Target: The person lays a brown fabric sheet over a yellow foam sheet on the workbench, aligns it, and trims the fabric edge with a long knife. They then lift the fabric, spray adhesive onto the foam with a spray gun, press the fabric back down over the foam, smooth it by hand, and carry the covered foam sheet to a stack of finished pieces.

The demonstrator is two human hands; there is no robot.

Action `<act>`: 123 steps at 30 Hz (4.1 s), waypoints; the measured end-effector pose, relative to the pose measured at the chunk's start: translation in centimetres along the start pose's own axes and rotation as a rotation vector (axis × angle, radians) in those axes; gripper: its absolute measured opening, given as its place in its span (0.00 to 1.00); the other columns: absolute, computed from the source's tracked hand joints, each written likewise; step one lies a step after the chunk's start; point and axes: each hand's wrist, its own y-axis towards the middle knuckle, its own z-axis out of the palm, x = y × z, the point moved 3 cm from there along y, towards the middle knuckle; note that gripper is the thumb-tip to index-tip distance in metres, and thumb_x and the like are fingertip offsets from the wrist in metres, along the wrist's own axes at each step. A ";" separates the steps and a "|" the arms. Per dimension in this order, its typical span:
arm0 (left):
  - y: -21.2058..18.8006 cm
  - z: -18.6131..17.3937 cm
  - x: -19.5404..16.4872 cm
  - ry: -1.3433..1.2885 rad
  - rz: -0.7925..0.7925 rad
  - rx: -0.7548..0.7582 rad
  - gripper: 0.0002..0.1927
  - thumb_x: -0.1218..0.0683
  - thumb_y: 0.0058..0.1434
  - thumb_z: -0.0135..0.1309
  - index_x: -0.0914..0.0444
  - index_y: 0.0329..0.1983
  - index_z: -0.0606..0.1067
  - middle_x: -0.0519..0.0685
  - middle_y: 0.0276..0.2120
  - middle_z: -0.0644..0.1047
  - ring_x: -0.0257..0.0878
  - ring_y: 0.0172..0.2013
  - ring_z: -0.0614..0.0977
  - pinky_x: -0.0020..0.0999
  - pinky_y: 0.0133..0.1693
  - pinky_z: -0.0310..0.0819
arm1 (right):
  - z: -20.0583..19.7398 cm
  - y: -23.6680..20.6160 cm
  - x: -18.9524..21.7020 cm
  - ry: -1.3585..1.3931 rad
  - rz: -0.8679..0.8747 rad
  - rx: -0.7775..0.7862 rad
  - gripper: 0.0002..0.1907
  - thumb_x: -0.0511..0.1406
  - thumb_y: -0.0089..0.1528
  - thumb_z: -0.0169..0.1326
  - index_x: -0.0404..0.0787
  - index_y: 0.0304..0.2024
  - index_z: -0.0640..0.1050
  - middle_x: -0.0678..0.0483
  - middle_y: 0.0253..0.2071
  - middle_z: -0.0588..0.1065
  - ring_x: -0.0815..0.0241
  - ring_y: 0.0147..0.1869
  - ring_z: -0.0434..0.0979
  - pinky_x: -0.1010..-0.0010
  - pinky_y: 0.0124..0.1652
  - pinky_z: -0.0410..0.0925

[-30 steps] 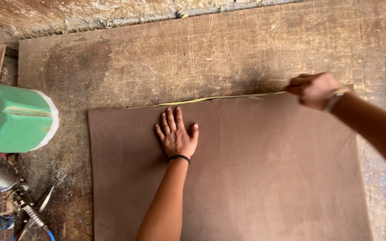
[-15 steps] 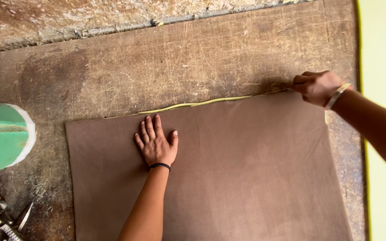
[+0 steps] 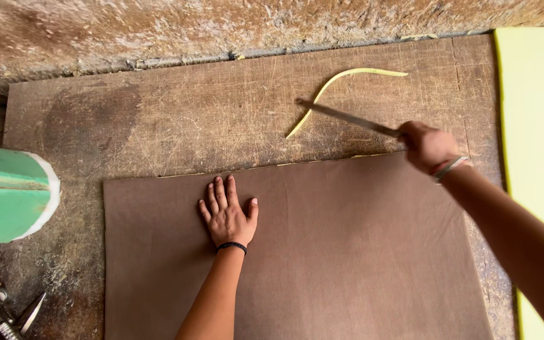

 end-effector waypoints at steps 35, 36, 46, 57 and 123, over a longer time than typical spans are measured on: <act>-8.5 2.3 -1.6 -0.128 0.221 -0.094 0.42 0.35 0.67 0.44 0.60 0.78 0.53 0.59 0.77 0.49 0.58 0.75 0.47 0.63 0.69 0.36 | 18.1 -63.5 -2.9 0.813 0.964 -0.691 0.13 0.36 0.60 0.62 0.37 0.46 0.82 0.52 0.33 0.80 0.67 0.34 0.75 0.71 0.38 0.69; -10.9 2.9 -3.4 -0.123 0.278 -0.039 0.43 0.35 0.65 0.45 0.59 0.78 0.52 0.60 0.77 0.48 0.59 0.75 0.46 0.63 0.68 0.36 | 19.1 -65.4 -3.0 0.822 0.970 -0.746 0.15 0.36 0.60 0.62 0.38 0.48 0.81 0.53 0.34 0.80 0.67 0.35 0.75 0.72 0.38 0.69; -51.3 4.1 -12.0 -0.001 1.077 0.335 0.43 0.37 0.62 0.51 0.52 0.76 0.52 0.56 0.76 0.46 0.55 0.74 0.46 0.59 0.70 0.36 | 27.0 -88.4 -7.9 0.994 1.368 -0.969 0.09 0.35 0.62 0.61 0.42 0.44 0.85 0.56 0.32 0.80 0.69 0.34 0.75 0.73 0.37 0.70; -59.5 4.3 -3.6 -0.451 0.637 0.508 0.24 0.48 0.61 0.58 0.56 0.61 0.75 0.51 0.68 0.69 0.48 0.66 0.69 0.42 0.63 0.65 | 29.0 -95.9 -13.2 1.266 1.158 -1.012 0.20 0.32 0.63 0.58 0.40 0.58 0.76 0.57 0.37 0.81 0.66 0.31 0.73 0.73 0.32 0.67; -42.4 -7.4 22.5 -1.940 -0.227 0.531 0.08 0.58 0.61 0.60 0.64 0.42 0.77 0.48 0.39 0.79 0.39 0.41 0.81 0.40 0.43 0.80 | 20.4 -57.1 20.9 2.406 0.592 -0.724 0.15 0.29 0.63 0.58 0.27 0.50 0.73 0.44 0.45 0.78 0.49 0.49 0.81 0.56 0.53 0.76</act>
